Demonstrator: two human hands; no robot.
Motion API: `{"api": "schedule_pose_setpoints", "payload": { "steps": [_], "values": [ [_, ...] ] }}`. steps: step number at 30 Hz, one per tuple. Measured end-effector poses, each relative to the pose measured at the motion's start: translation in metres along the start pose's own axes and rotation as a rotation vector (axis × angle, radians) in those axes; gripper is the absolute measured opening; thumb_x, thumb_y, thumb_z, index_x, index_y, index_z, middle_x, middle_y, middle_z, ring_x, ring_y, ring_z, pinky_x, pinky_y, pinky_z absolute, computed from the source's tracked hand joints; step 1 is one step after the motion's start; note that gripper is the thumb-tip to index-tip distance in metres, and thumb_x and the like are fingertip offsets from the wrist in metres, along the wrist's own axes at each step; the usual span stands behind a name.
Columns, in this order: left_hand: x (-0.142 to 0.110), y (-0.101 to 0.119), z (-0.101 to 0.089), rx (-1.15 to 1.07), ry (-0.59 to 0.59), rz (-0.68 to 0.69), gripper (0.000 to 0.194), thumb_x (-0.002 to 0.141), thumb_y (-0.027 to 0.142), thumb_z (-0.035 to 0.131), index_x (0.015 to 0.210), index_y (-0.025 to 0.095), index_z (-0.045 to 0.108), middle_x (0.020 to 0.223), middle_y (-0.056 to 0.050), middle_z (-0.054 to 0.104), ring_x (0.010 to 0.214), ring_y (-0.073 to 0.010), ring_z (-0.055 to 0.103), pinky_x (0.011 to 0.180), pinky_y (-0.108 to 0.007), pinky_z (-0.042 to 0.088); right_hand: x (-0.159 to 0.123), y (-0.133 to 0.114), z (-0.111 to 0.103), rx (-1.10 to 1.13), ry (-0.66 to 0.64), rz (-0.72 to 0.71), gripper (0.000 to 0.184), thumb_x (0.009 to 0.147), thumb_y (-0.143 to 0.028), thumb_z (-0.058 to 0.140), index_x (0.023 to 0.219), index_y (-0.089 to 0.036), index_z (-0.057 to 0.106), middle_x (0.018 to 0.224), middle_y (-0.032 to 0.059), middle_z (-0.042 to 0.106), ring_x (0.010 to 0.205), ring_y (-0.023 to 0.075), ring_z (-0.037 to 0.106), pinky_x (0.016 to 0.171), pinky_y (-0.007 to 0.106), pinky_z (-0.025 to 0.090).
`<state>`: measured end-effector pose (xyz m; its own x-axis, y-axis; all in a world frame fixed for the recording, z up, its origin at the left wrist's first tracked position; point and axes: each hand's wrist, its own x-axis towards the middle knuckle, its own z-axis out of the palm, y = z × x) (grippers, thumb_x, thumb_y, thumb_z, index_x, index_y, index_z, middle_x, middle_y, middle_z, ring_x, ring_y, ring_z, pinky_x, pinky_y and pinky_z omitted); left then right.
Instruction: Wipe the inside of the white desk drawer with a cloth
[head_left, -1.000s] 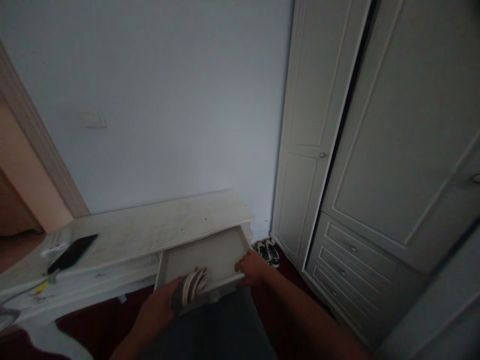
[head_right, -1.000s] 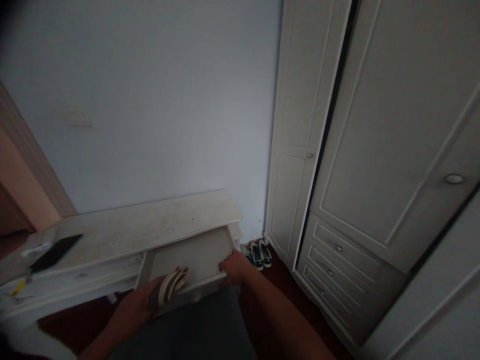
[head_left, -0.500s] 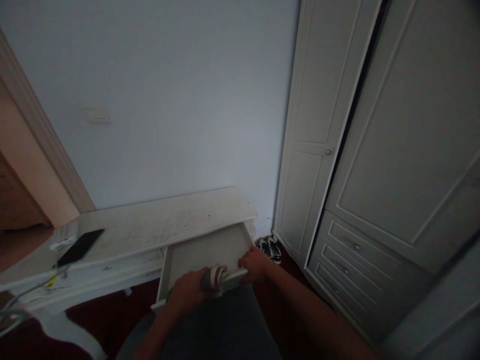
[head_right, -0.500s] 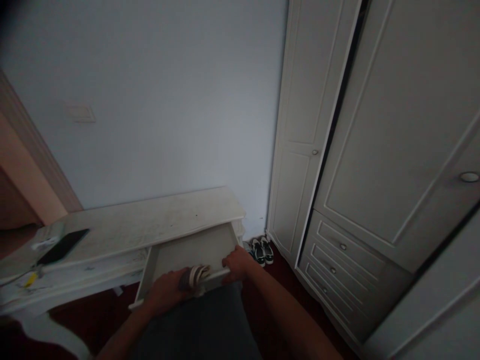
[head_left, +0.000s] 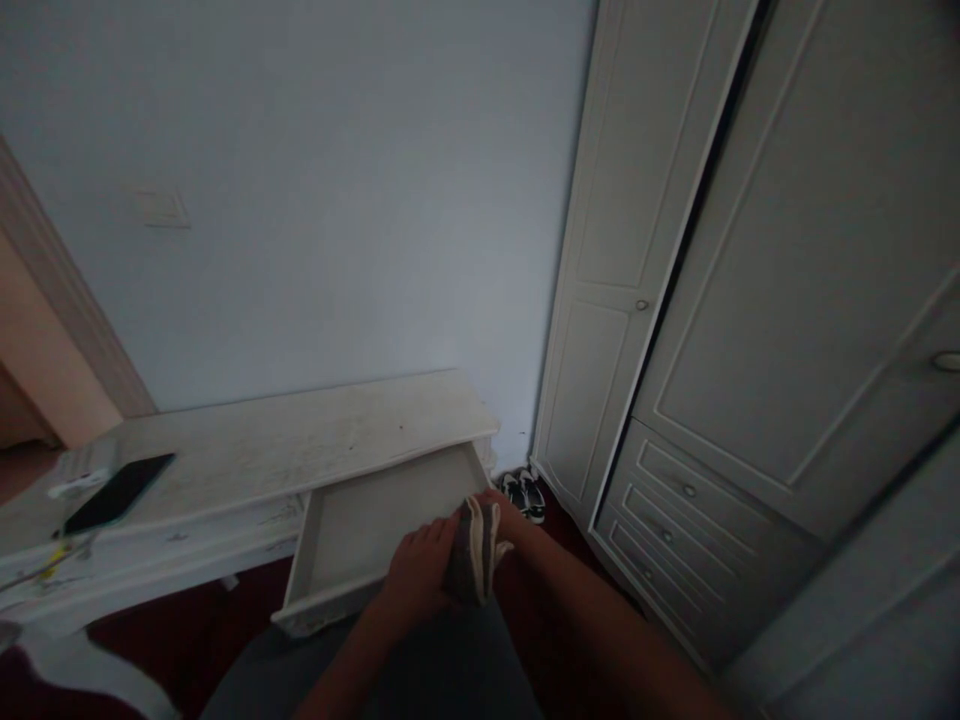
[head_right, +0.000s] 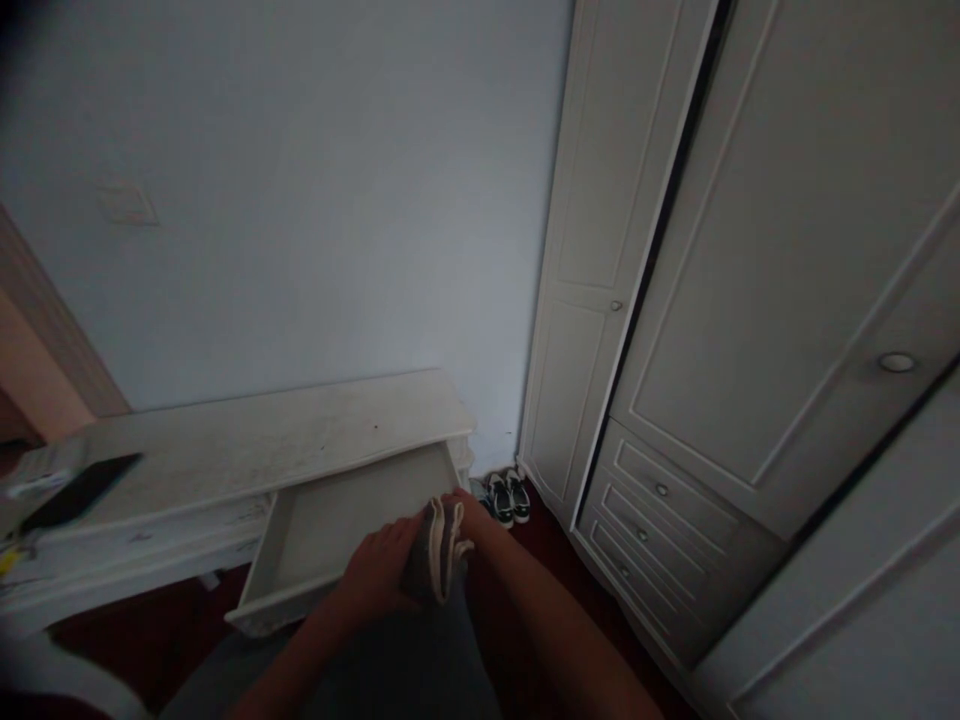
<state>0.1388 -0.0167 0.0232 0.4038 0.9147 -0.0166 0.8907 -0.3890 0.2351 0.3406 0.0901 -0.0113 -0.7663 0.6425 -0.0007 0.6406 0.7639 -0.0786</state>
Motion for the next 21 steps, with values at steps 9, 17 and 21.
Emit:
{"api": "schedule_pose_setpoints", "payload": {
  "steps": [9,17,21],
  "values": [
    [-0.002,0.007,0.011,0.195,0.163,-0.167,0.061,0.081,0.037,0.081,0.134,0.012,0.062,0.120,-0.016,0.070,0.112,-0.0342,0.065,0.097,-0.046,0.046,-0.046,0.021,-0.017,-0.001,0.109,0.001,0.083,0.081,-0.050,0.076,0.153,-0.019,0.051,0.164,0.0193,0.042,0.152,0.0415,0.030,0.121,0.060,0.025],
    [0.044,0.068,0.040,0.227,0.313,-0.053,0.045,0.091,0.017,0.069,0.135,0.014,0.062,0.119,-0.014,0.069,0.107,-0.0287,0.065,0.098,-0.045,0.050,-0.054,0.060,-0.032,-0.088,0.030,-0.151,0.080,0.079,-0.045,0.078,0.152,-0.019,0.055,0.166,0.0147,0.043,0.156,0.0418,0.027,0.123,0.049,0.031],
    [0.042,0.065,0.052,0.222,0.363,-0.006,0.047,0.095,0.007,0.053,0.140,0.015,0.061,0.124,-0.014,0.069,0.116,-0.0287,0.062,0.109,-0.048,0.045,-0.046,0.075,-0.049,-0.176,0.025,-0.200,0.053,0.095,-0.031,0.063,0.147,-0.023,0.060,0.165,0.0094,0.045,0.158,0.0330,0.028,0.121,0.051,0.034]
  ]
}}
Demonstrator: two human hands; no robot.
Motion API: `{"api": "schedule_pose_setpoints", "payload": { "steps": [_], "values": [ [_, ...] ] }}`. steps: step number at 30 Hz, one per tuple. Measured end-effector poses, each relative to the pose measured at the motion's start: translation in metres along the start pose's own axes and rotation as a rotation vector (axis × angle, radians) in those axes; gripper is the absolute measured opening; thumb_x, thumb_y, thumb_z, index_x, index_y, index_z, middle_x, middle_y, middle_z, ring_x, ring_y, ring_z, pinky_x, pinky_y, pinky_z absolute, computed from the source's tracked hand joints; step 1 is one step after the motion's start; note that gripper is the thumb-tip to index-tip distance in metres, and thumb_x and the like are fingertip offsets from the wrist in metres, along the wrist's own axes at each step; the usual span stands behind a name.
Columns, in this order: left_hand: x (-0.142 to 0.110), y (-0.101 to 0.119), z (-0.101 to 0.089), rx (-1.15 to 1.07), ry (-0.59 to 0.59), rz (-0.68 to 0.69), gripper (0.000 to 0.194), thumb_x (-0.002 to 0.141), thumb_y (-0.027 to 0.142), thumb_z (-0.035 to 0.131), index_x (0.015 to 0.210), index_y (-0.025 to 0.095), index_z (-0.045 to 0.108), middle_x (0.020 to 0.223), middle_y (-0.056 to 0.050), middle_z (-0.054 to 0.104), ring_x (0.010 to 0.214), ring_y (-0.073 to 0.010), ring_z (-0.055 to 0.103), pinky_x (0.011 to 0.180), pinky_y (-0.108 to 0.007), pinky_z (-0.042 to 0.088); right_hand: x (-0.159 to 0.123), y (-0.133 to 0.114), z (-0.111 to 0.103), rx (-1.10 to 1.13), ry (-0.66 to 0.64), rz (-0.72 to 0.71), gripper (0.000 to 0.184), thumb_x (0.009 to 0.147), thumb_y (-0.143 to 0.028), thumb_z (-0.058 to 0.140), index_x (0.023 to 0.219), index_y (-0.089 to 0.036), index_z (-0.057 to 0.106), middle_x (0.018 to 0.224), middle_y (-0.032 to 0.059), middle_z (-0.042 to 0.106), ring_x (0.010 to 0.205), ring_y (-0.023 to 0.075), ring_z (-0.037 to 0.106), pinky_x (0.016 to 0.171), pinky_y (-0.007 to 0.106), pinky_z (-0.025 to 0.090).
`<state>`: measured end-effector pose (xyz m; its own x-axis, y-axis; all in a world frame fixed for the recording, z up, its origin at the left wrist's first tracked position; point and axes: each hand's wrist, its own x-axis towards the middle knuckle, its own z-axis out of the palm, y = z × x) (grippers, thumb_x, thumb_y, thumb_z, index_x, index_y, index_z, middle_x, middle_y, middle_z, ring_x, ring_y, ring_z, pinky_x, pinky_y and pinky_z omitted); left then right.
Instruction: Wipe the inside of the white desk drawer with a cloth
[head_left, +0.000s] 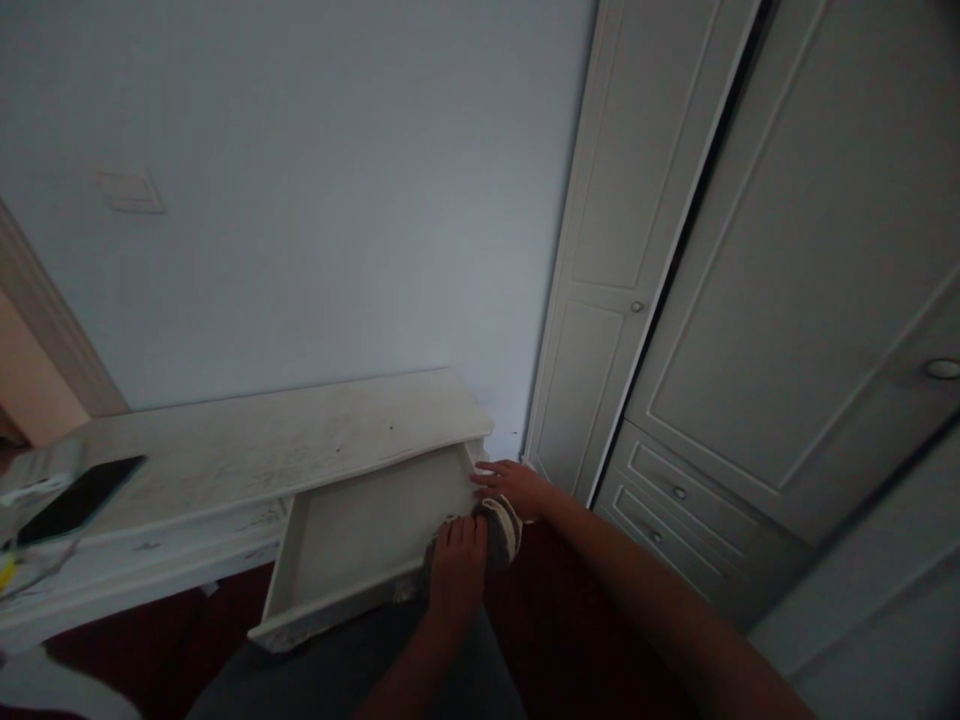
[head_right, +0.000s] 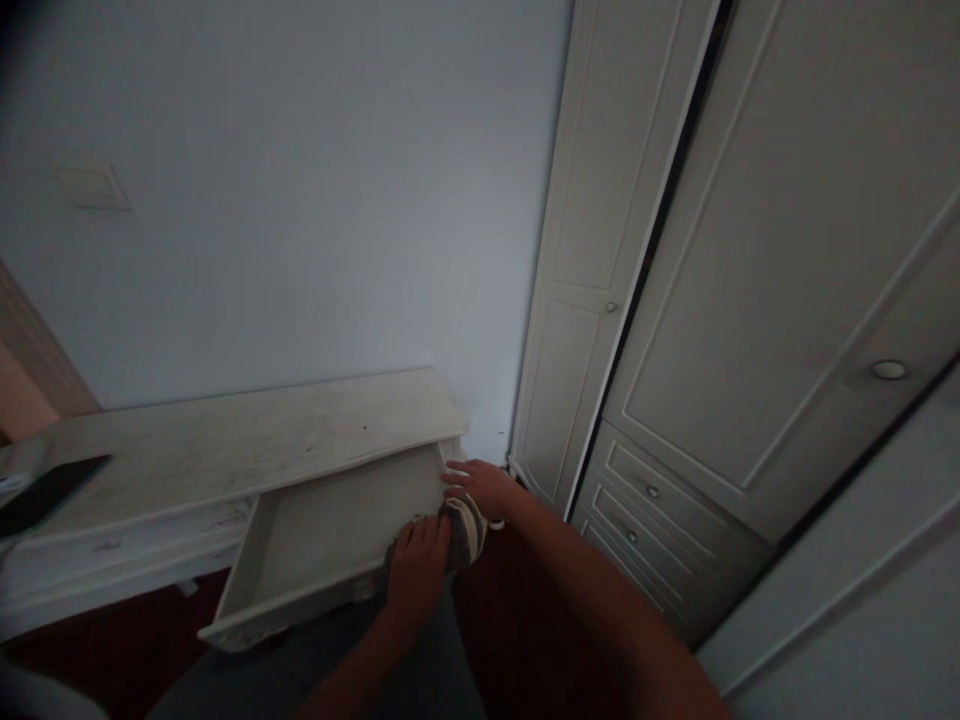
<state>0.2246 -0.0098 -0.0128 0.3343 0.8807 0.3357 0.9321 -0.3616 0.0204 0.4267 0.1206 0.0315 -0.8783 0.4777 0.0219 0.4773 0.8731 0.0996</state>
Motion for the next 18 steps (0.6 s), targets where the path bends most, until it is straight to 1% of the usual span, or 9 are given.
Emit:
{"api": "schedule_pose_setpoints", "payload": {
  "steps": [2,5,7,9,11,14,16,18],
  "values": [
    [-0.002,-0.007,-0.002,-0.065,-0.057,0.016,0.052,0.092,0.006,0.054,0.143,0.017,0.059,0.131,-0.014,0.068,0.121,-0.0283,0.061,0.111,-0.046,0.044,0.012,0.005,-0.006,-0.045,0.007,-0.015,0.046,0.097,-0.023,0.059,0.143,-0.023,0.062,0.164,0.0097,0.046,0.158,0.0300,0.029,0.121,0.050,0.034],
    [-0.005,-0.024,-0.010,-0.166,-0.165,0.062,0.066,0.085,0.004,0.056,0.148,0.025,0.056,0.143,-0.010,0.065,0.129,-0.0257,0.059,0.114,-0.041,0.041,0.031,0.009,-0.007,-0.124,0.010,0.032,0.052,0.093,-0.014,0.061,0.144,-0.025,0.061,0.169,0.0099,0.039,0.158,0.0297,0.030,0.120,0.050,0.034],
    [-0.009,-0.035,-0.014,-0.192,-0.228,0.098,0.073,0.082,0.004,0.057,0.150,0.029,0.054,0.148,-0.007,0.062,0.134,-0.0242,0.057,0.116,-0.039,0.040,0.041,0.010,-0.002,-0.159,-0.001,0.060,0.051,0.093,-0.012,0.061,0.142,-0.026,0.062,0.169,0.0099,0.038,0.157,0.0302,0.032,0.120,0.050,0.034],
    [-0.016,-0.044,-0.013,-0.153,-0.259,0.098,0.074,0.081,0.006,0.061,0.151,0.029,0.054,0.147,-0.008,0.064,0.132,-0.0253,0.059,0.114,-0.040,0.042,0.047,0.010,0.006,-0.165,-0.012,0.052,0.051,0.093,-0.013,0.062,0.142,-0.024,0.062,0.168,0.0108,0.040,0.156,0.0306,0.033,0.120,0.049,0.036],
    [-0.023,-0.047,-0.007,-0.062,-0.230,0.067,0.070,0.082,0.008,0.063,0.150,0.026,0.055,0.139,-0.010,0.067,0.123,-0.0275,0.064,0.108,-0.043,0.048,0.051,0.010,0.016,-0.160,-0.016,0.042,0.057,0.090,-0.014,0.065,0.146,-0.021,0.058,0.167,0.0127,0.041,0.157,0.0314,0.031,0.120,0.048,0.036],
    [-0.028,-0.039,0.002,0.079,-0.092,0.031,0.058,0.091,0.008,0.059,0.147,0.022,0.059,0.128,-0.014,0.070,0.114,-0.0288,0.066,0.101,-0.045,0.052,0.052,0.010,0.026,-0.154,-0.005,0.074,0.067,0.086,-0.013,0.069,0.150,-0.019,0.053,0.167,0.0143,0.041,0.158,0.0310,0.029,0.120,0.046,0.036],
    [-0.024,-0.029,0.003,0.114,-0.040,0.027,0.052,0.093,0.006,0.057,0.142,0.021,0.063,0.122,-0.014,0.071,0.110,-0.0278,0.067,0.098,-0.044,0.053,0.053,0.010,0.028,-0.143,0.018,0.106,0.062,0.088,-0.013,0.067,0.149,-0.021,0.055,0.166,0.0132,0.042,0.157,0.0292,0.030,0.120,0.045,0.036],
    [-0.016,-0.020,0.000,0.096,-0.065,0.026,0.050,0.092,0.004,0.057,0.138,0.020,0.065,0.118,-0.013,0.072,0.106,-0.0267,0.069,0.096,-0.042,0.053,0.054,0.010,0.029,-0.131,0.050,0.136,0.050,0.095,-0.014,0.061,0.145,-0.021,0.059,0.165,0.0133,0.044,0.157,0.0281,0.032,0.119,0.046,0.038]
  ]
}}
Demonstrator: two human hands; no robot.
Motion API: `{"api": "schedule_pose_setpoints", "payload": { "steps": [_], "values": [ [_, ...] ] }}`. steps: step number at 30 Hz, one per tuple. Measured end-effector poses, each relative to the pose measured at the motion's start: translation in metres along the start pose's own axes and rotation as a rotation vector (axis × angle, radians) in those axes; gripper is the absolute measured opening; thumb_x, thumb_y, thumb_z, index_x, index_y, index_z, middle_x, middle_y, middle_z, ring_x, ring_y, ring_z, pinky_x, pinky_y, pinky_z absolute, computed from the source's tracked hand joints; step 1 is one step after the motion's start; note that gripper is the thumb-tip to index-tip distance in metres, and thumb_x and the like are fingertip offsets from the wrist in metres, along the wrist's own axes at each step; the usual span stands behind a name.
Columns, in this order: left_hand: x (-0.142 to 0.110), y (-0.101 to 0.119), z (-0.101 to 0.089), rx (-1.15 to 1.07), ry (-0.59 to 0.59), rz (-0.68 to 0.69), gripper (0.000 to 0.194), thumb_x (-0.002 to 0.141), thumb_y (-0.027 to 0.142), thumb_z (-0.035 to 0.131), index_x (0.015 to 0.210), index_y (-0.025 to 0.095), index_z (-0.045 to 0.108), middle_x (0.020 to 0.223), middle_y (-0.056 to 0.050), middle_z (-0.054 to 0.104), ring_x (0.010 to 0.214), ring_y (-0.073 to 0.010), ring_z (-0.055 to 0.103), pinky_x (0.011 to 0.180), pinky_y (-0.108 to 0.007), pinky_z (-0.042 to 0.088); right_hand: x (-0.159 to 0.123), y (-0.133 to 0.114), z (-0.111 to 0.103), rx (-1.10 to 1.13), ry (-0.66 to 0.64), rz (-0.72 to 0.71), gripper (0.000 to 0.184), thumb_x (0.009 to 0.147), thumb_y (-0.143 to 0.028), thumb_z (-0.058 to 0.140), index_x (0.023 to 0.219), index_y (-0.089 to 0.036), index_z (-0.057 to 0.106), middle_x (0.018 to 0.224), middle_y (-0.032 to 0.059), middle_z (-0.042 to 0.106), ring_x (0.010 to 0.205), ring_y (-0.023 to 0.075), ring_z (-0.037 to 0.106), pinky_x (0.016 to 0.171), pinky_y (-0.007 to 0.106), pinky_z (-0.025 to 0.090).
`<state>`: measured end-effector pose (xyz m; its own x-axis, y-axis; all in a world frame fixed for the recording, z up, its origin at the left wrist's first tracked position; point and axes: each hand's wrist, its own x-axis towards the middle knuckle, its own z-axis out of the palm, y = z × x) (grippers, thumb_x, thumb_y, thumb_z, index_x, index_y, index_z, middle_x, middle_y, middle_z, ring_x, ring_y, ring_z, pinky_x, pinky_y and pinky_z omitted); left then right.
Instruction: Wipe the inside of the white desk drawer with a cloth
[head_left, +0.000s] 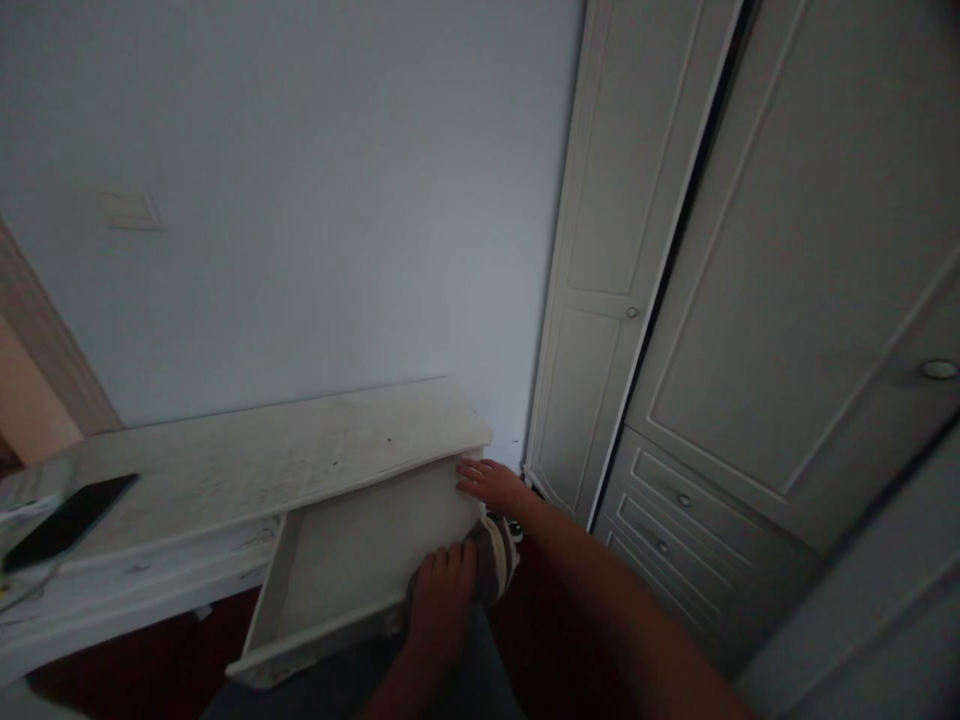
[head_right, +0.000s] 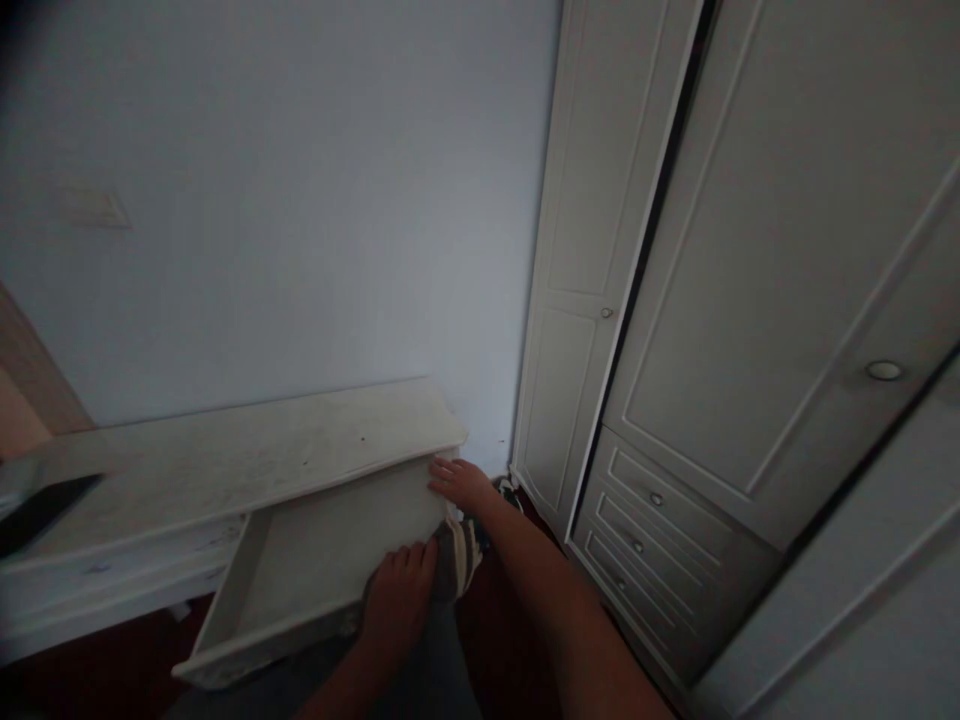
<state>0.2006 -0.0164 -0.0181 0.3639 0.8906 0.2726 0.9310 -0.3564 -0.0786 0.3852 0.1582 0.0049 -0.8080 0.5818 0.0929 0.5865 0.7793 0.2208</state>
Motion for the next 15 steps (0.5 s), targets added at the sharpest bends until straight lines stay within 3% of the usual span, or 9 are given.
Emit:
{"api": "schedule_pose_setpoints", "payload": {
  "steps": [3,8,12,15],
  "values": [
    [0.015,0.008,-0.011,-0.086,-0.094,-0.023,0.052,0.091,0.004,0.057,0.141,0.018,0.062,0.123,-0.014,0.072,0.110,-0.0287,0.069,0.100,-0.045,0.052,0.004,0.001,0.002,0.002,0.022,0.032,0.035,0.104,-0.016,0.050,0.135,-0.019,0.066,0.162,0.0140,0.048,0.154,0.0285,0.038,0.117,0.048,0.041],
    [0.030,0.004,-0.027,-0.332,-0.227,-0.053,0.059,0.078,0.006,0.067,0.136,0.021,0.064,0.125,-0.012,0.074,0.117,-0.0295,0.069,0.102,-0.042,0.050,0.010,0.005,0.006,-0.004,0.005,0.035,0.026,0.104,-0.017,0.056,0.121,-0.024,0.074,0.155,0.0090,0.057,0.151,0.0259,0.044,0.114,0.046,0.045],
    [0.016,-0.022,-0.050,-0.637,-0.098,-0.113,0.049,0.083,0.008,0.059,0.127,0.026,0.068,0.124,-0.006,0.077,0.113,-0.0221,0.071,0.098,-0.031,0.052,0.010,0.002,0.008,0.003,0.017,0.063,0.031,0.104,-0.021,0.057,0.132,-0.025,0.069,0.156,0.0102,0.056,0.151,0.0268,0.042,0.115,0.049,0.045],
    [-0.015,-0.065,-0.073,-0.721,0.017,-0.204,0.054,0.083,0.012,0.057,0.133,0.028,0.066,0.132,-0.004,0.075,0.117,-0.0218,0.071,0.100,-0.031,0.053,0.006,-0.003,0.007,0.012,0.039,0.081,0.040,0.104,-0.020,0.056,0.143,-0.024,0.062,0.156,0.0119,0.056,0.154,0.0267,0.038,0.118,0.049,0.042]
  ]
}}
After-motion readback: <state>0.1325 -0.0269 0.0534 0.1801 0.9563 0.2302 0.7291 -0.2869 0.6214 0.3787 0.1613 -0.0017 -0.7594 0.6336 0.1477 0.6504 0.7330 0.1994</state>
